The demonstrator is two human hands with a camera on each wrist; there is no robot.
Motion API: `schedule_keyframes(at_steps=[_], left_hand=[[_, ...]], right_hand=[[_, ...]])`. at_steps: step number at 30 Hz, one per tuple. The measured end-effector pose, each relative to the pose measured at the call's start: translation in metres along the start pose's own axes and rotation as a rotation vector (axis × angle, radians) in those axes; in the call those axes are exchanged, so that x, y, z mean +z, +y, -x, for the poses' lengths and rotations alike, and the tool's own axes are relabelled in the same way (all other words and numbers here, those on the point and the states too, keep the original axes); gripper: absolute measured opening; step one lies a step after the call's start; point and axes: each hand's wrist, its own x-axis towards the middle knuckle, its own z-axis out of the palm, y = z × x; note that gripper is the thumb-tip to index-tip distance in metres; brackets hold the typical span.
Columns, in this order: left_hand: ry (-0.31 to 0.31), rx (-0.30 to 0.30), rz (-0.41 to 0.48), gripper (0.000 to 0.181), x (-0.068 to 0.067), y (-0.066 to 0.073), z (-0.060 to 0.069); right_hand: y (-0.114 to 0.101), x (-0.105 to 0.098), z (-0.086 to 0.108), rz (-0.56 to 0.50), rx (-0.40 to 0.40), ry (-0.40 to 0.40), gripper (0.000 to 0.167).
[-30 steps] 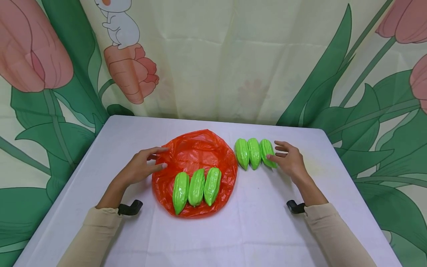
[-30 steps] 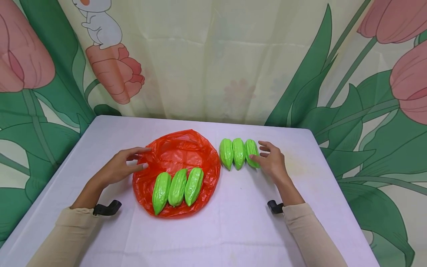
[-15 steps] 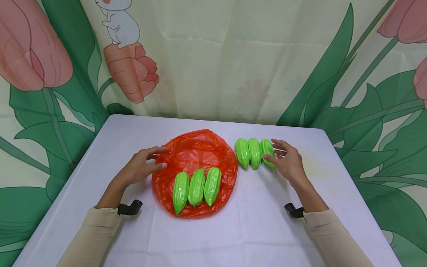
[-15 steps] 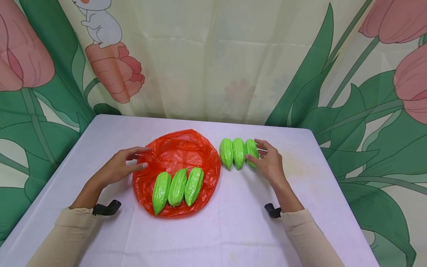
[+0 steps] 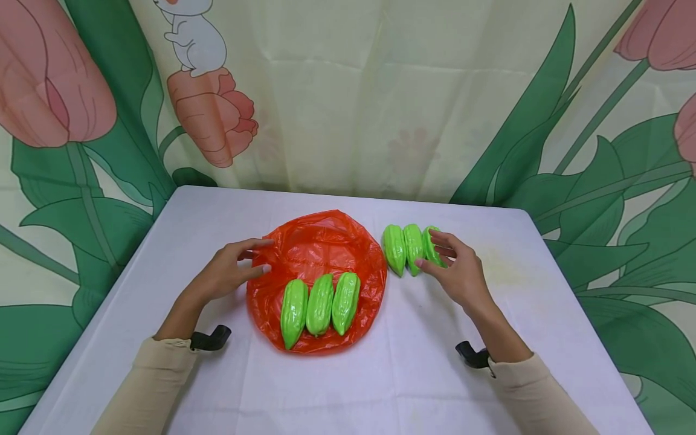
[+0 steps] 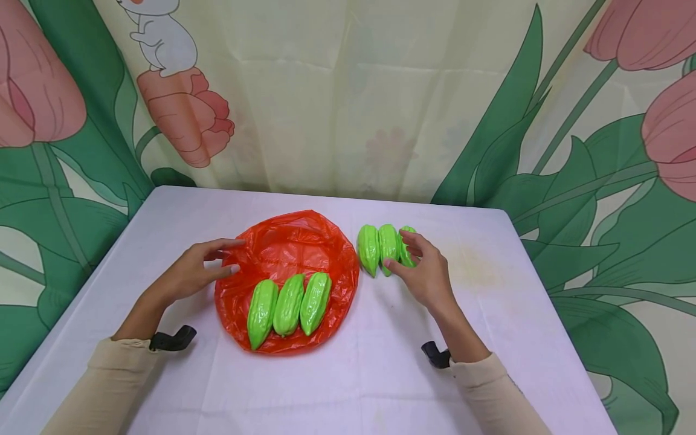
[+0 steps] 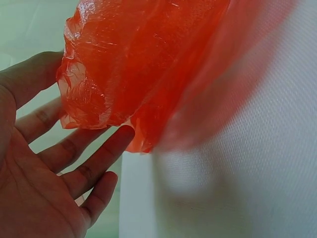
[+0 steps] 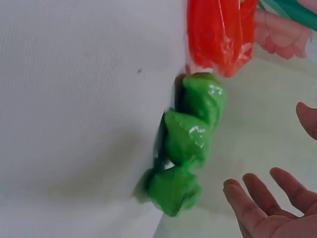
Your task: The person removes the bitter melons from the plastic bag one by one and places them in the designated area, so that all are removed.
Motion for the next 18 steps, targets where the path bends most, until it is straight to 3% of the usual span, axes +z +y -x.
schedule_keyframes(at_steps=[18], left_hand=[[-0.001, 0.006, 0.0, 0.059, 0.0, 0.002, 0.001]], right_hand=[[-0.022, 0.027, 0.025, -0.052, -0.01, -0.051, 0.077]])
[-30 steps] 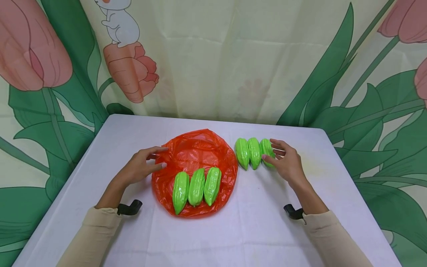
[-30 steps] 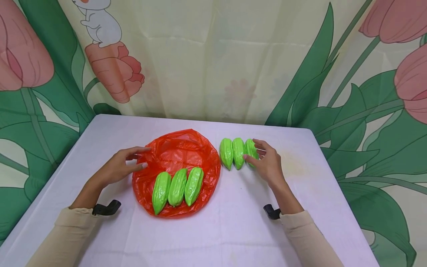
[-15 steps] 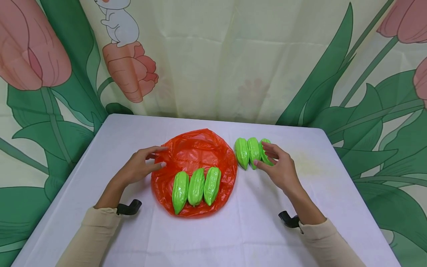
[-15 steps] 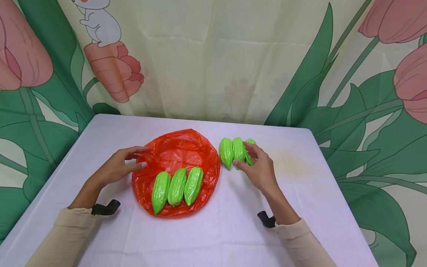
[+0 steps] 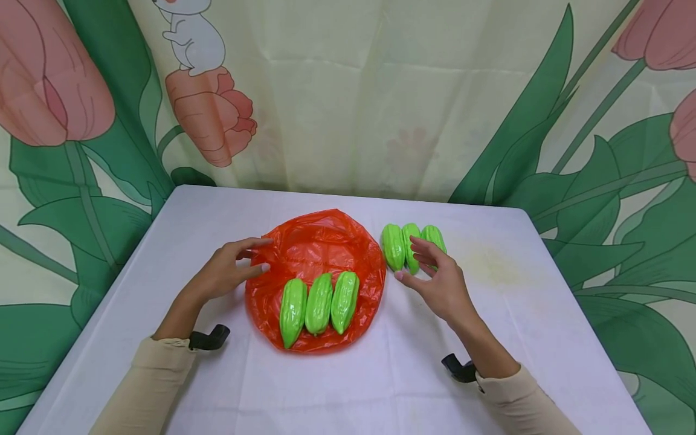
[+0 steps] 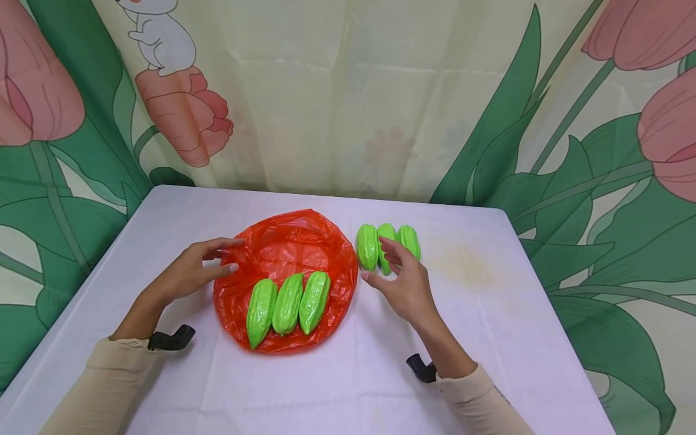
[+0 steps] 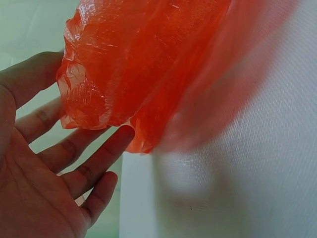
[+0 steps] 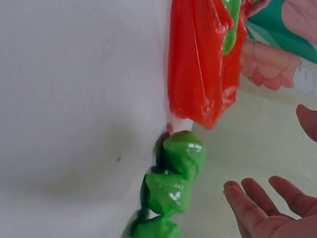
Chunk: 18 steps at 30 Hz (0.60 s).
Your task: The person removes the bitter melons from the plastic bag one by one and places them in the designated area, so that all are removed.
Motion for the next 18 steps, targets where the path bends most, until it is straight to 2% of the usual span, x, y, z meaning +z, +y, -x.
schedule_keyframes(at_steps=[6, 18], left_hand=[[0.004, 0.002, -0.003, 0.06, 0.001, -0.001, 0.0], [-0.005, -0.004, 0.003, 0.06, 0.001, -0.001, -0.002]], right_hand=[[-0.004, 0.011, 0.005, -0.018, 0.02, -0.025, 0.079], [-0.009, 0.029, 0.018, -0.068, -0.013, -0.045, 0.084]])
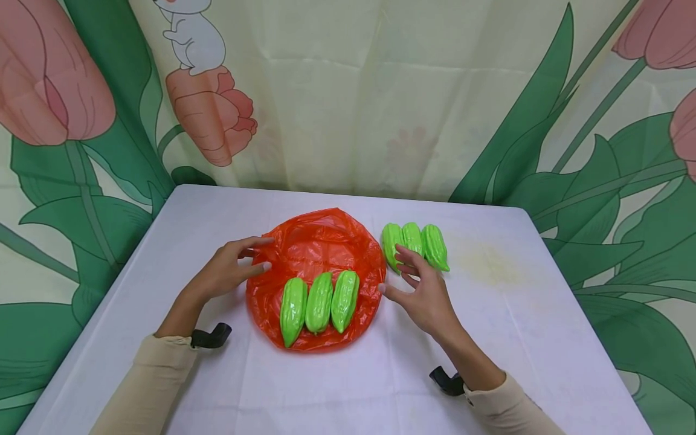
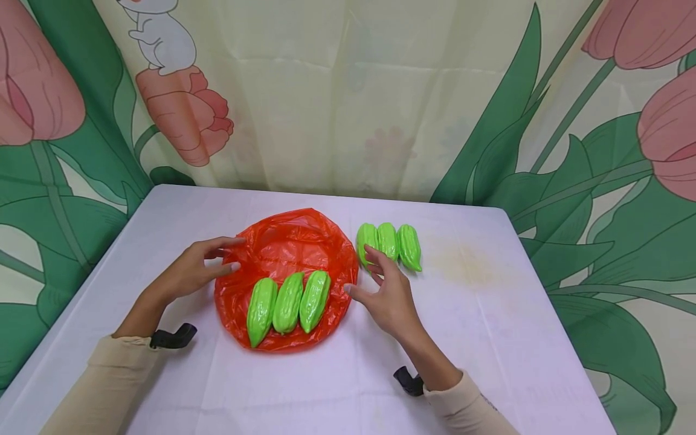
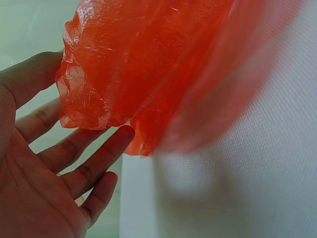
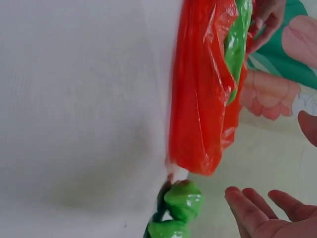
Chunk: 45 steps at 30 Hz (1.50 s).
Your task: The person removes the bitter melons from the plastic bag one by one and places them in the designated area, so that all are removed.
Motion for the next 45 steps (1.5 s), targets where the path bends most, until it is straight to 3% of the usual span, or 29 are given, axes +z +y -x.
schedule_keyframes(at_steps=[7, 19, 45], left_hand=[[-0.005, -0.001, 0.002, 0.06, 0.0, 0.001, -0.001], [-0.005, -0.008, -0.005, 0.061, 0.0, 0.001, 0.0], [-0.013, 0.01, 0.025, 0.059, 0.0, -0.002, 0.001]], right_hand=[[-0.003, 0.013, 0.009, -0.019, 0.045, -0.01, 0.087], [-0.001, 0.032, 0.021, -0.091, -0.022, -0.034, 0.09], [-0.003, 0.06, 0.021, -0.088, -0.006, -0.151, 0.096]])
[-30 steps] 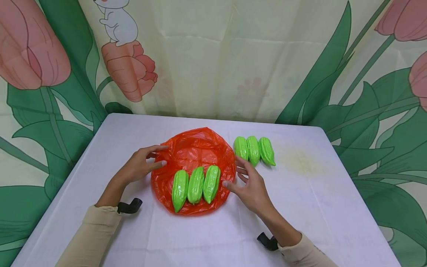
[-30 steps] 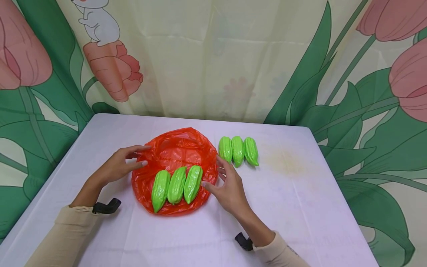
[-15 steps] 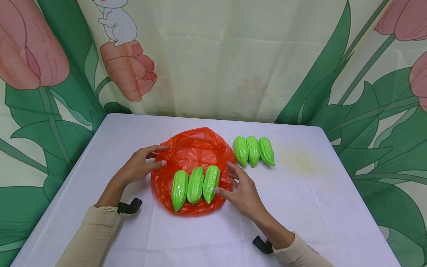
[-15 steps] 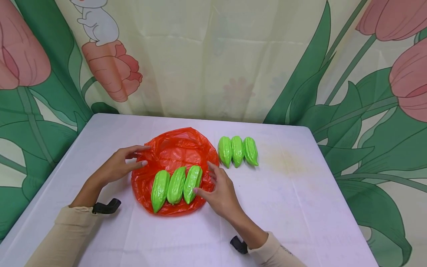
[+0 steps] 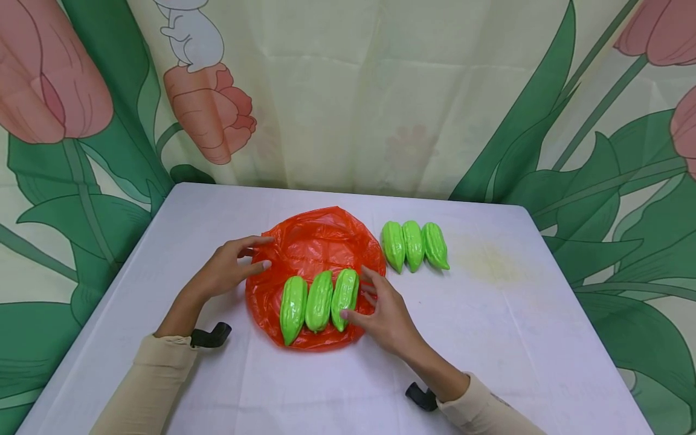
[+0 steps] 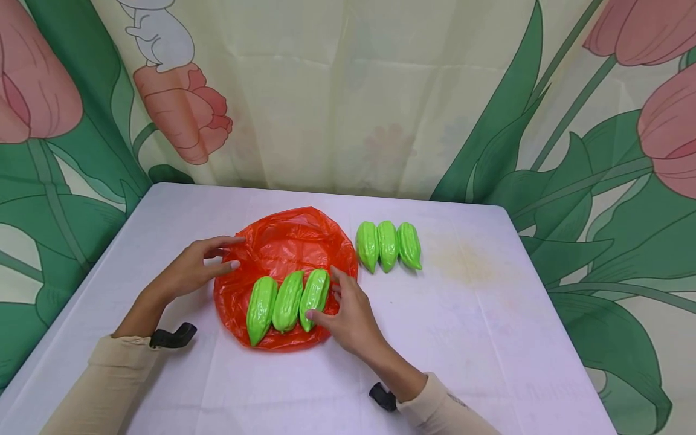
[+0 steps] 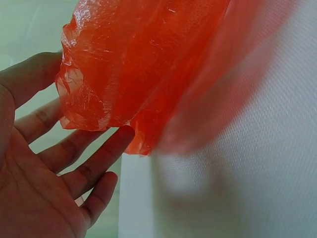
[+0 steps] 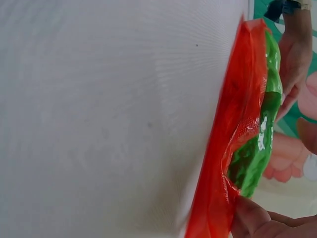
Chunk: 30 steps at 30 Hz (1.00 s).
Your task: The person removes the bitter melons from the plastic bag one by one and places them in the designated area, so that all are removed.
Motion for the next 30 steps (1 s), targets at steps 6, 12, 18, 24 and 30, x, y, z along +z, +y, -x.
schedule_keyframes(at_steps=[6, 12, 18, 24, 30], left_hand=[[-0.001, 0.002, 0.01, 0.059, 0.0, 0.0, 0.0], [0.004, -0.001, 0.007, 0.06, 0.0, 0.0, 0.001], [0.003, -0.003, 0.003, 0.059, 0.0, 0.0, 0.001], [-0.001, -0.012, 0.003, 0.059, 0.0, 0.001, 0.0], [-0.002, -0.008, 0.001, 0.059, 0.001, 0.0, -0.001]], right_hand=[[0.0, 0.002, -0.004, 0.056, 0.022, -0.005, 0.098], [0.0, 0.003, -0.007, 0.08, 0.018, -0.018, 0.096], [0.002, 0.004, -0.01, 0.116, 0.008, -0.022, 0.093], [0.001, 0.004, -0.011, 0.14, 0.009, -0.026, 0.091], [0.0, 0.003, -0.012, 0.163, 0.013, -0.029, 0.089]])
